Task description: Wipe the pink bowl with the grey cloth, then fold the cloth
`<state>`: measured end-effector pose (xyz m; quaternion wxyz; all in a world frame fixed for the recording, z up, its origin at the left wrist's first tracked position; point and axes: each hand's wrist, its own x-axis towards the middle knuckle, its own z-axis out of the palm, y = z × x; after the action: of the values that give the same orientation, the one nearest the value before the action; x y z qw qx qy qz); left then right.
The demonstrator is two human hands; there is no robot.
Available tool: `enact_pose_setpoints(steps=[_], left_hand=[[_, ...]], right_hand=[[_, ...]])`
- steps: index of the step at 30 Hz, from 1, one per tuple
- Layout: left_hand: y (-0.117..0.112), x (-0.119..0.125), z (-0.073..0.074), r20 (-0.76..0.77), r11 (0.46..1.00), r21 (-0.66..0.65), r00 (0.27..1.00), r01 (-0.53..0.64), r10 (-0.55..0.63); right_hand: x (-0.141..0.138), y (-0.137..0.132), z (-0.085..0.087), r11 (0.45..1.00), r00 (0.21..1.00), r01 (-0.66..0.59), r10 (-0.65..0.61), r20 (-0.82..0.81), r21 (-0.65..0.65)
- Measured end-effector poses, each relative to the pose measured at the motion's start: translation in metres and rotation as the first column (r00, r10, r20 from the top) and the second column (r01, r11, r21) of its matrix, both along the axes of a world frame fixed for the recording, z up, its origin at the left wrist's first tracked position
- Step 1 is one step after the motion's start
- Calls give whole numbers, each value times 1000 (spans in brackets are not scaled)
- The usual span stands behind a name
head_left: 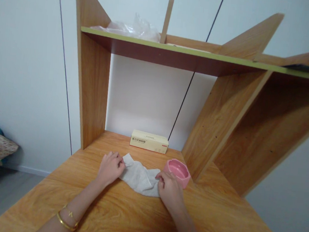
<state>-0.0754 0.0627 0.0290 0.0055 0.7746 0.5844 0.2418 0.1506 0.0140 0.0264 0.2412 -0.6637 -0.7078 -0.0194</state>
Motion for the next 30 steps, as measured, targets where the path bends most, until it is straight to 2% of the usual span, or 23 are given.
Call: enact_pose_setpoints(steps=[7, 13, 18, 22, 25, 27, 30], left_hand=[[-7, 3, 9, -14, 999, 32, 999, 40, -40], [-11, 7, 7, 72, 980, 100, 982, 169, -177], [-16, 11, 2, 109, 947, 73, 941, 313, -320], [-15, 11, 0, 74, 932, 39, 929, 359, -361], [-10, 9, 0, 53, 961, 6, 959, 277, -277], [-5, 7, -2, 53, 990, -15, 989, 137, -136], [2, 1, -5, 67, 998, -38, 997, -45, 47]], right_hand=[[-2, 0, -2, 999, 998, -42, 43, -55, 23], [-6, 0, -8, 998, 990, -52, 47, -136, -29], [-10, 1, -11, 984, 963, -177, 167, -212, -30], [-9, 1, -9, 982, 962, -190, 187, -201, 5], [-5, 2, -9, 986, 967, -164, 167, -194, 32], [-3, 2, -9, 989, 971, -144, 150, -189, 41], [-1, 2, -9, 993, 978, -120, 121, -170, 16]])
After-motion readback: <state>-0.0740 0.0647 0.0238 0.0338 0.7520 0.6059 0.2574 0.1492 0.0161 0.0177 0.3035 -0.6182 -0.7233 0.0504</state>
